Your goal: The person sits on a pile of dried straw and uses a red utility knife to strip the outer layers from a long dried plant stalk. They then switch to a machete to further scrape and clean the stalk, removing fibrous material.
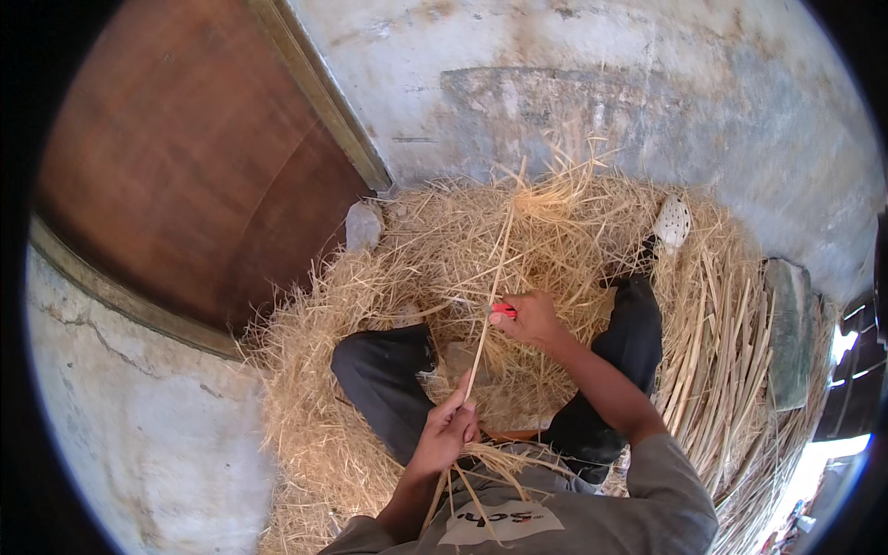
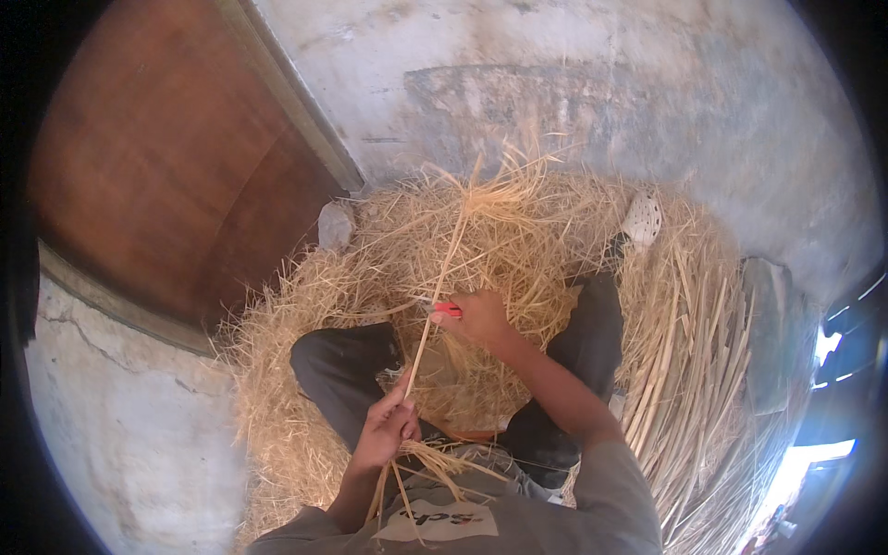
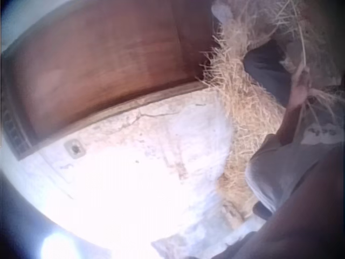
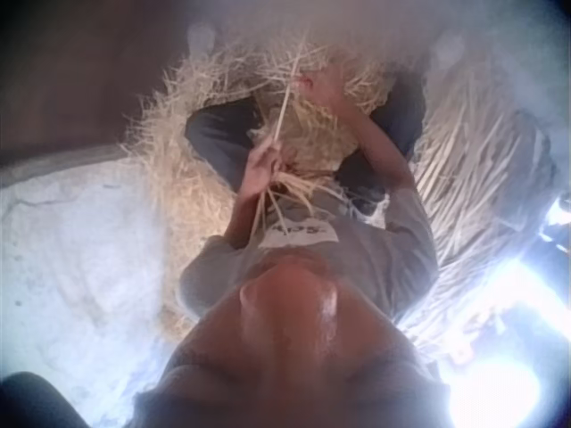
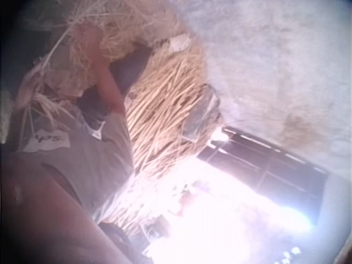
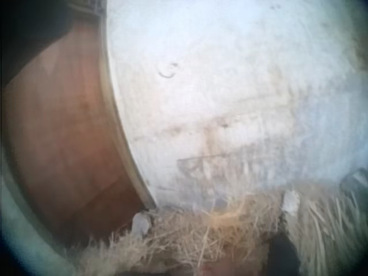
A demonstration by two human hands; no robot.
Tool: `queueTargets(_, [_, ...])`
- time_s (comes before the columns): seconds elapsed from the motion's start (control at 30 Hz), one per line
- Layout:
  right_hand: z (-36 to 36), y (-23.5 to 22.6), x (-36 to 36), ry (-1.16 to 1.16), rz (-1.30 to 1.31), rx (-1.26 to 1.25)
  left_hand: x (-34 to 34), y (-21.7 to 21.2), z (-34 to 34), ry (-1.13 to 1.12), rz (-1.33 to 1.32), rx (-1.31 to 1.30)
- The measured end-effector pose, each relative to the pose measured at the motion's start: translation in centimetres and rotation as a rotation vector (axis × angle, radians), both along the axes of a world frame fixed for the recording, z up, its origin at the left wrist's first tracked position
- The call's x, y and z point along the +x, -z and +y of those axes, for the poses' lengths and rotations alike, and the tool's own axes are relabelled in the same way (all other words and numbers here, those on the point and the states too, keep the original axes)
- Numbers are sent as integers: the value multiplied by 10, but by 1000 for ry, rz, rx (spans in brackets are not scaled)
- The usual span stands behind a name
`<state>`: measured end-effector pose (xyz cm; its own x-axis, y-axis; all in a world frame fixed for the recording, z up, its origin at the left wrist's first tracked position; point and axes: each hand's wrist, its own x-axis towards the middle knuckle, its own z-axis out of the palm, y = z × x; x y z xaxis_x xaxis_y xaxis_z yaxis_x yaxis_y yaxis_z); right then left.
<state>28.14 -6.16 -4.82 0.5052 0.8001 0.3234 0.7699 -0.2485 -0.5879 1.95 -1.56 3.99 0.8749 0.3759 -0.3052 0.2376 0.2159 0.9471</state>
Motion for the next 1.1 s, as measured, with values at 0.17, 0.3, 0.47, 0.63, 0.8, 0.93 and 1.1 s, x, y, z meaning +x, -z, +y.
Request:
queueTargets(0.17, [10, 17, 55, 358, 55, 188, -8, -9, -17, 83, 44, 71])
queueTargets(0.3, [9, 11, 94, 539, 258, 254, -17, -6, -23, 129, 21, 41])
queueTargets(0.47, [4, 5, 68, 337, 338, 65, -12, -6, -8, 39, -13, -137])
queueTargets(0.63, [-11, -16, -38, -136, 102, 40, 6, -1, 7, -127, -111, -464])
queueTargets(0.8, [-4, -8, -29, 49, 54, 30, 21, -4, 12, -68, -129, -314])
queueTargets(0.93, [-1, -9, 3, 174, 211, 145, 17, 5, 5, -93, -82, -491])
queueTargets(1.1, [-10, -4, -41, -55, -104, 126, 20, 9, 10, -89, -249, -854])
